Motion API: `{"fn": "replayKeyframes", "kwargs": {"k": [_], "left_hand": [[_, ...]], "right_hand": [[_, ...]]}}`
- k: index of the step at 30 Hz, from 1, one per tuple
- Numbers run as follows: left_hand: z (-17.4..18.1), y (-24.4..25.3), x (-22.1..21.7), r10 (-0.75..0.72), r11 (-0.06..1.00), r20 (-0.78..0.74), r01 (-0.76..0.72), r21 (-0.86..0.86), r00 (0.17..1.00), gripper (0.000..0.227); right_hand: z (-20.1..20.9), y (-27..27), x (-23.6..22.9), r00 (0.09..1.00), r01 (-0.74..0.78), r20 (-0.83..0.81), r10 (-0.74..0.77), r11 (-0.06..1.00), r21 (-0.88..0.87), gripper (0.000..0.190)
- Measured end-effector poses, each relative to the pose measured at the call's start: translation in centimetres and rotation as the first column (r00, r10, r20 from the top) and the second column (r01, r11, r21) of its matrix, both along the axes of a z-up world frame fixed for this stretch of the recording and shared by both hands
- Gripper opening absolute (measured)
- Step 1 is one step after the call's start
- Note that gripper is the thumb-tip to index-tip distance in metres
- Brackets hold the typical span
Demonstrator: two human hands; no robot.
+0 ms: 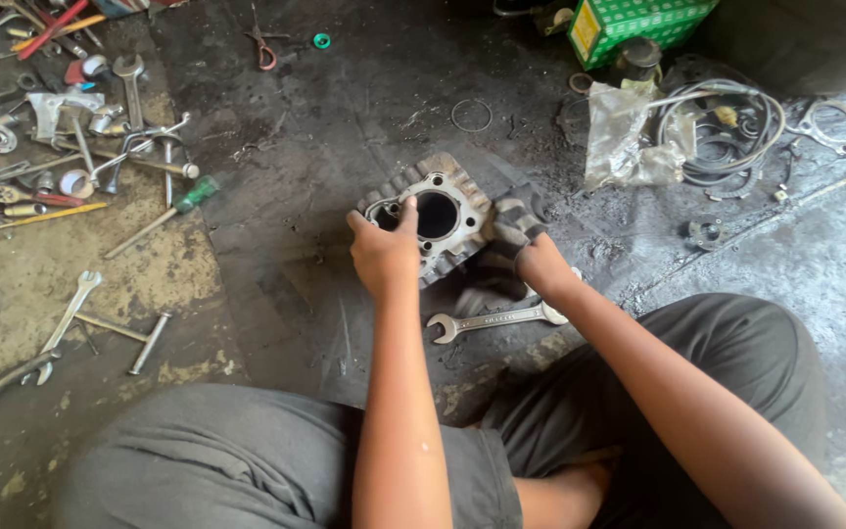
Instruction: The person sits on the floor and cleans a metal engine cylinder block using a dark rag. They wipe the exterior surfaces and the inner bore of the cylinder, rotating the part to access different areas. The person also uses their fingers to wipe the inner edges of the cylinder bore.
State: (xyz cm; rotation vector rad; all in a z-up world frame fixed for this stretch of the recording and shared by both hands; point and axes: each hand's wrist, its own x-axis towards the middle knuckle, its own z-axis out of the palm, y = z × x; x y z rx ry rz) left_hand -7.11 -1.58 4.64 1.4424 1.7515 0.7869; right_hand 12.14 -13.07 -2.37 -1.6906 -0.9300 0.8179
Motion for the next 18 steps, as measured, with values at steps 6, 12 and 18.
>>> {"fn": "replayKeyframes", "kwargs": {"k": [6,12,18], "left_hand": [[-0.1,-0.8,0.2,0.079,0.985,0.013,-0.080,0.153,0.997,0.099],[-0.5,-0.2,0.3,0.063,0.989,-0.019,-0.060,0.135,0.998,0.098],[-0.5,-0.9,0.6,0.105,0.983,0.010,-0.106,0.150,0.994,0.099]], "right_hand": [[-4.2,2.2,-1.7,0.947,0.060,0.279,-0.160,0.940,0.337,0.033],[-6.0,6.7,2.1,0.831,0.321,0.476,-0.287,0.947,0.010,0.022],[-5.9,3.4,0.0,0.969,0.166,0.158,-0.188,0.976,0.141,0.030]]}}
